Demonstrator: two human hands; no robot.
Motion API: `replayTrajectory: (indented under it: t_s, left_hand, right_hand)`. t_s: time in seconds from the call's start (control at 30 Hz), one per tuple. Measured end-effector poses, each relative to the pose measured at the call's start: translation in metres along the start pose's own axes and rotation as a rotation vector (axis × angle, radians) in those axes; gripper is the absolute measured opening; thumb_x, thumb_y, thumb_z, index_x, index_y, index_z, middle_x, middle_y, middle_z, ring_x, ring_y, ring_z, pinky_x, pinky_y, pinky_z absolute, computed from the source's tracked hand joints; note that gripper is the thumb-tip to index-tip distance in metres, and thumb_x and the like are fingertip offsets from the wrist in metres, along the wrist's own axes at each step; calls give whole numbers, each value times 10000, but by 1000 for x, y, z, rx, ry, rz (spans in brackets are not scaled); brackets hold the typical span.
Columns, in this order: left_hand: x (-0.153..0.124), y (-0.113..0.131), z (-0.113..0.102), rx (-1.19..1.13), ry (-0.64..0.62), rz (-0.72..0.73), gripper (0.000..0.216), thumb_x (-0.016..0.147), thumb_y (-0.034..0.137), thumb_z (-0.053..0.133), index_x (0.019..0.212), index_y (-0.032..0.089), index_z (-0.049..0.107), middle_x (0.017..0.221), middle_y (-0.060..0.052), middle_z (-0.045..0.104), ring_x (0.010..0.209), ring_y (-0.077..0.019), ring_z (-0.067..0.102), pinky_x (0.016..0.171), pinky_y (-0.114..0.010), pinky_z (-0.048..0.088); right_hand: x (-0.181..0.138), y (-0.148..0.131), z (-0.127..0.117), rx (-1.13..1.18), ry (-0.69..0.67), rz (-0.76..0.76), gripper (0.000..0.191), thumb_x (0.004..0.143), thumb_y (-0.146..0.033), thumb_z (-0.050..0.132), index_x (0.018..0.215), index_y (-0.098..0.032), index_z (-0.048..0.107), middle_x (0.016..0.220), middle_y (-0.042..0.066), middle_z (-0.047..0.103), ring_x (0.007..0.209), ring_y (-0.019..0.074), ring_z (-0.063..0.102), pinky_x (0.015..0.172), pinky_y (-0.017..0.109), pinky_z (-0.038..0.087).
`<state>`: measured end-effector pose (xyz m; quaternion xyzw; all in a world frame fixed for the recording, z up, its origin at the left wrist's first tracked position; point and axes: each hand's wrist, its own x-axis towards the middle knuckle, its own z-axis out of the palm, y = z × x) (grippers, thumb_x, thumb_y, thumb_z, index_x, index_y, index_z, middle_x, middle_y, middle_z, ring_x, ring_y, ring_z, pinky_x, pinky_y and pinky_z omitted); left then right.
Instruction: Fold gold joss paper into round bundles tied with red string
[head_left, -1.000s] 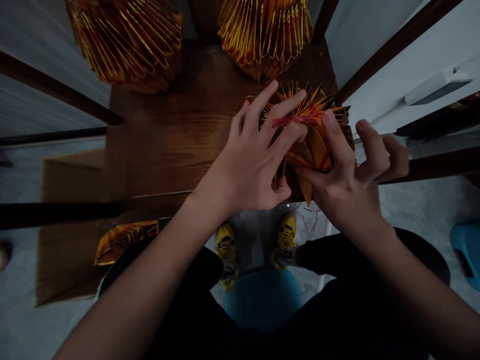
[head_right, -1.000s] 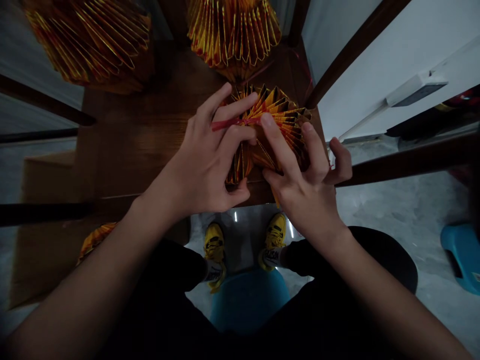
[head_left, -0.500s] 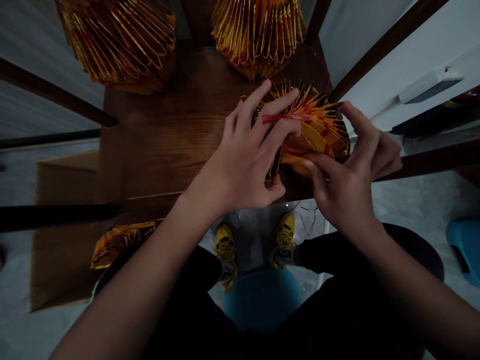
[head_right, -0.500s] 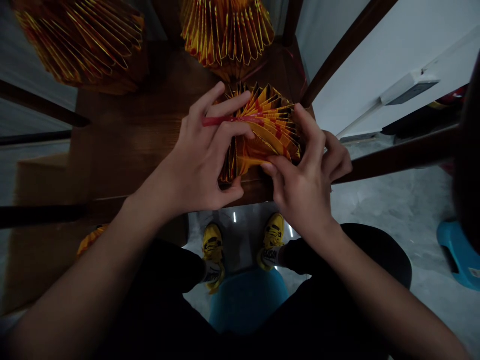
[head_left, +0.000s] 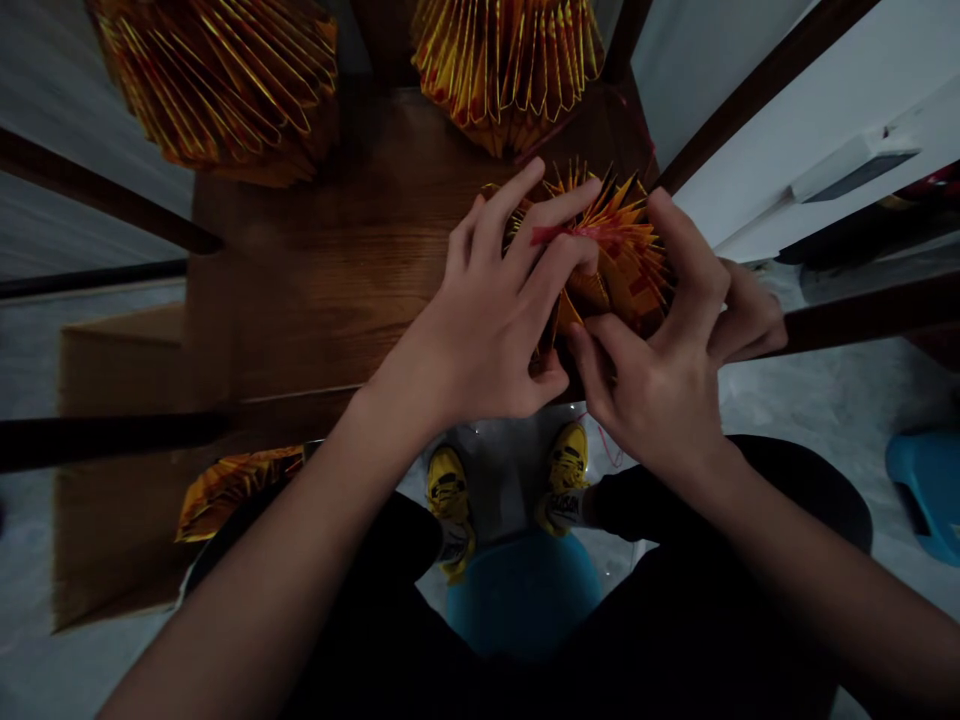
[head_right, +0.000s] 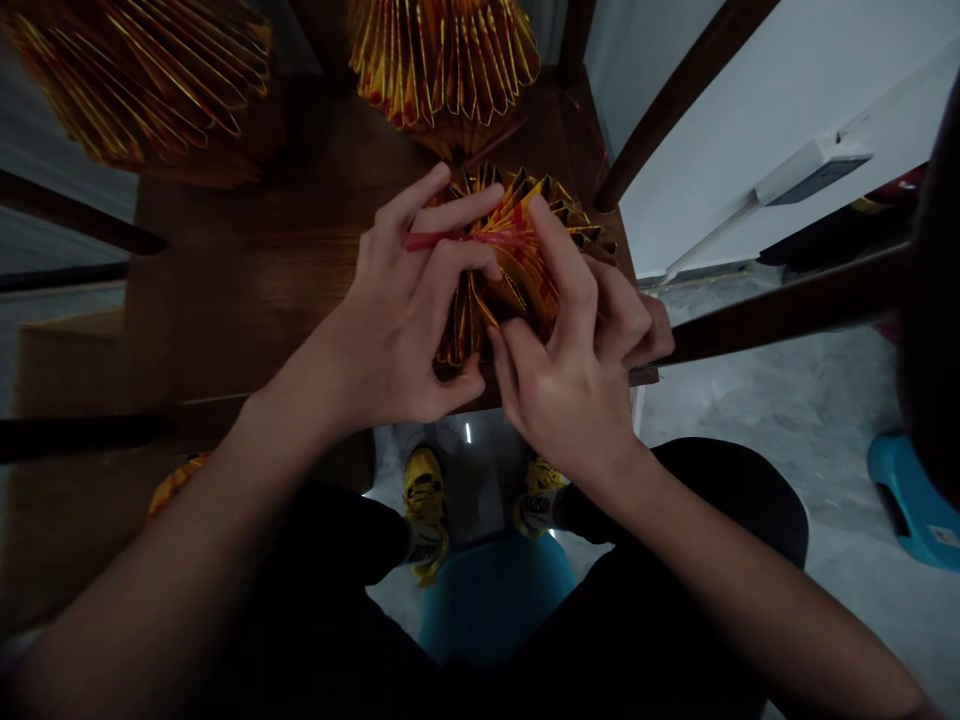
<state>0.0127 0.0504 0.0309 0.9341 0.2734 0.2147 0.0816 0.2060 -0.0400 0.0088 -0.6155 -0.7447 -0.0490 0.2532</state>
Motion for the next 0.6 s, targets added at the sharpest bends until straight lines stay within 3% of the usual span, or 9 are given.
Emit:
replayTrajectory:
  t_s: [0.27,0.4,0.6]
  left_hand:
    - [1,3,-2,21,-22,-4,497,883,263,676,1340,228,484,1785,-124,343,1688,-426,201,1302,-650,336]
    - [2,1,2,15,13,26,537,845,255,704,1337,187,497,1769,-170,363,1658,-470,236,1267,-689,358]
    - [2,-1,3,1,36,58,517,854,211,708,1329,149,512,1760,-201,357,1639,-510,249,1231,-687,386]
  right_hand:
    - [11,-23,-1,-17,32,99,173,1025,-228,621,976,-265,783,1758,28,384,1495,450,455,1210,772,377]
    - [15,-27,1,-34,37,133,224,1041,-238,586,912,-264,768,1753,12,393,1459,440,474,1193,773,372]
    - [20,-30,1,-37,24,129,230,1027,-194,573,969,-244,789,1763,11,388,1450,460,470,1195,800,341]
